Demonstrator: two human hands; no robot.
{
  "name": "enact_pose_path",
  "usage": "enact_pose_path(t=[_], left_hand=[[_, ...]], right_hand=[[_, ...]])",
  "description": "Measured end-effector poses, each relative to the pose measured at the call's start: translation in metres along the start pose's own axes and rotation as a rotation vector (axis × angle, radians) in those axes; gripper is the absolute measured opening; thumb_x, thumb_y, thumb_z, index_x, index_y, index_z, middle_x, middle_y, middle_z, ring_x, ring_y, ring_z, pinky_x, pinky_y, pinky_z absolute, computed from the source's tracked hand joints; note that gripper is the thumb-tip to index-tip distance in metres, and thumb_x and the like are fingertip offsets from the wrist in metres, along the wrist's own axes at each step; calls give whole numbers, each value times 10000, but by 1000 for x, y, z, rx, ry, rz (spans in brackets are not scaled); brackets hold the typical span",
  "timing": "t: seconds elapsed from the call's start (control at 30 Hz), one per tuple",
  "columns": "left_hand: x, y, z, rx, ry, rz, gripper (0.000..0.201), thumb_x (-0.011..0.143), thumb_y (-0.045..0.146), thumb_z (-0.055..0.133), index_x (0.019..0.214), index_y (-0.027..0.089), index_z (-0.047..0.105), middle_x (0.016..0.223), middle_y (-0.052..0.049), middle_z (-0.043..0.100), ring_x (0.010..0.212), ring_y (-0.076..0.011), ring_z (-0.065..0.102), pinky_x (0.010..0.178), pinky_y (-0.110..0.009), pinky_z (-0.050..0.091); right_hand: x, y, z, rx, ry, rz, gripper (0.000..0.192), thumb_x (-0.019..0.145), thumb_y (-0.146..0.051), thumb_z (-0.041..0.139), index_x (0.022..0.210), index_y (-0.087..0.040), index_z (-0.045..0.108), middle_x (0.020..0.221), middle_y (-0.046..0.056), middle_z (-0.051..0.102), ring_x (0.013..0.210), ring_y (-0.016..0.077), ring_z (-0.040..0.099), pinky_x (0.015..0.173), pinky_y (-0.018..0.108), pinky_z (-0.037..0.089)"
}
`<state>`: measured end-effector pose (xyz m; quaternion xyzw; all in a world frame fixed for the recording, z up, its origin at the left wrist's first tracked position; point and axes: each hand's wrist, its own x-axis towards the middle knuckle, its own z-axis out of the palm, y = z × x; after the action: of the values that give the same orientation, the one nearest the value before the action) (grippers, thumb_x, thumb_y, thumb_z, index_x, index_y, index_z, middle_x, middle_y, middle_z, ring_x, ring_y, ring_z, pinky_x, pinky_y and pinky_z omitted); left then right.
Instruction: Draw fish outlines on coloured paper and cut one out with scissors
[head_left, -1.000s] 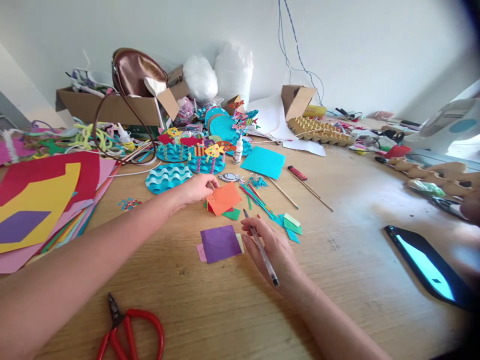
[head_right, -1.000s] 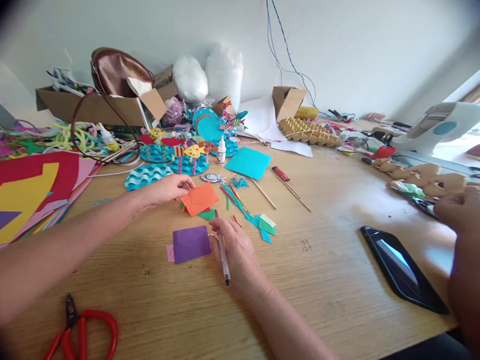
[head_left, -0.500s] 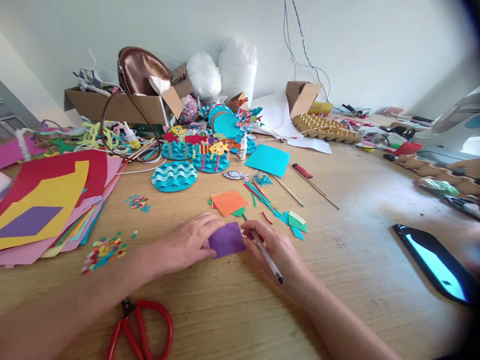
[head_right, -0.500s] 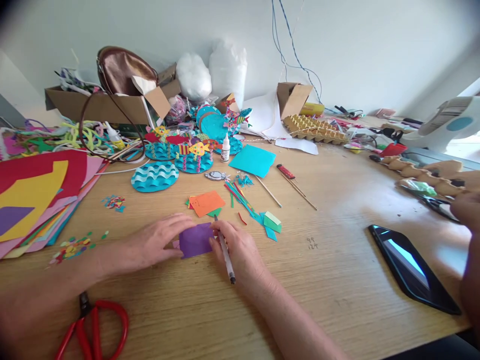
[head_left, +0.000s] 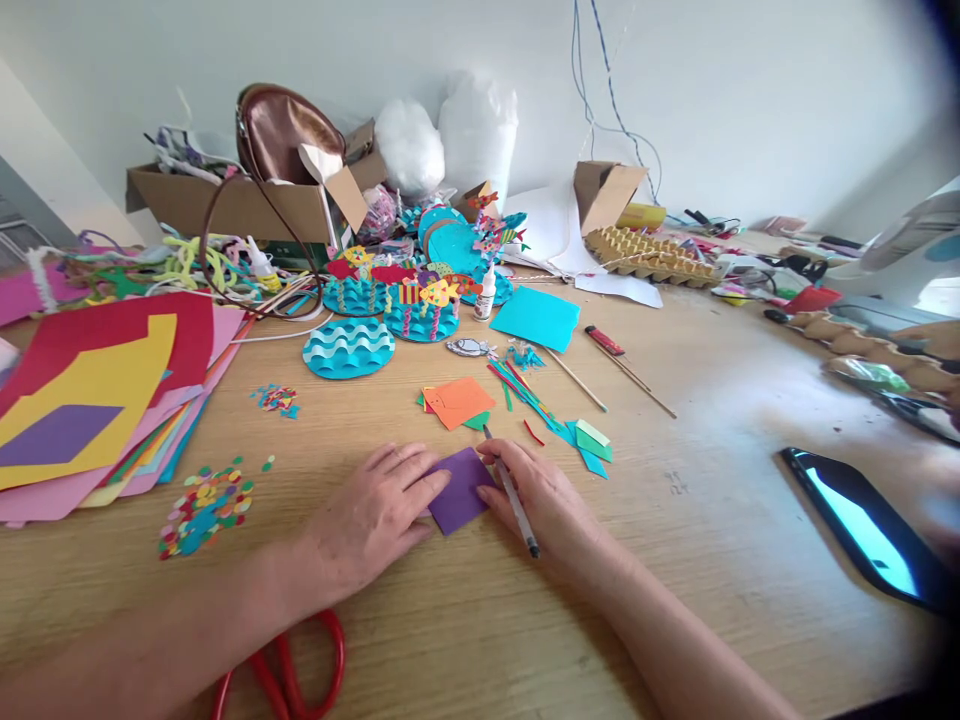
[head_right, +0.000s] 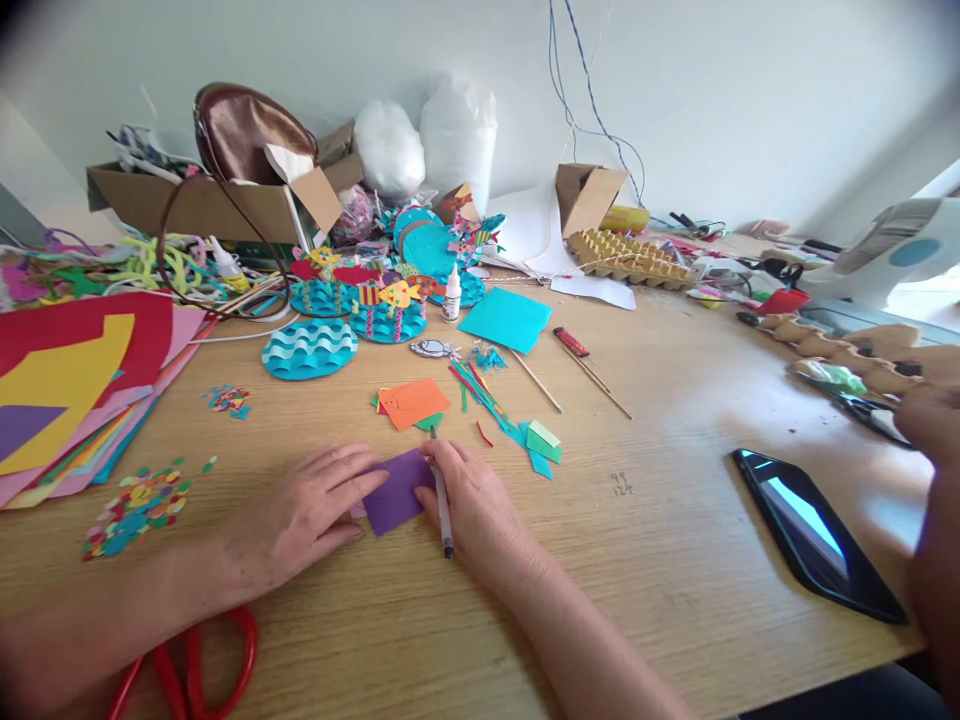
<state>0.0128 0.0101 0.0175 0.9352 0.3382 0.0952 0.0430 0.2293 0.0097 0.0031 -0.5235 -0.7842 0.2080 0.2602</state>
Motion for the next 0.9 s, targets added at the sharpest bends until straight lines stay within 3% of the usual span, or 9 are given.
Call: enact_pose_path(t=[0.23,0.4,0.53,0.63,0.9], left_hand=[[-14,11,1,25,18,36,316,802,145,607,1116,161,576,1097,-100,616,1041,-262,569,910,-435,475],[-18,10,6,28,-1,56,340,784,159,637,1117,138,574,1121,-109,607,1060,-280,558,928,-457,460],[-21,11,12,59,9,53,377,799,199,633,1161,123,558,1142,-119,608,1084,-296,549,926,-471,456],[-23,14,14,75,9,39,361,812,220,622,1155,126,560,1144,-122,611,1094,-298,545,921,-468,457],[-25,16,12,29,21,22,358,795,244,656,1124,124,584,1187,-114,596,1126,-300,521,969,-453,429]], right_hand=[[-1,-12,-9,142,153,-82,135,851,-231,501,906,-186,616,824,47,680,761,172,625,691,254,468],[-6,-21,-6,366,13,74,196,870,-228,449,830,-189,637,710,10,646,667,142,594,608,231,436],[-6,-28,-3,463,-104,184,166,801,-140,453,866,-200,593,739,-10,655,658,130,589,587,221,428],[-2,-31,0,449,-122,176,137,778,-126,461,837,-205,557,730,-21,641,638,119,568,565,209,414],[3,-23,19,260,-3,56,96,769,-145,477,779,-203,553,608,-38,582,534,104,523,517,199,376]])
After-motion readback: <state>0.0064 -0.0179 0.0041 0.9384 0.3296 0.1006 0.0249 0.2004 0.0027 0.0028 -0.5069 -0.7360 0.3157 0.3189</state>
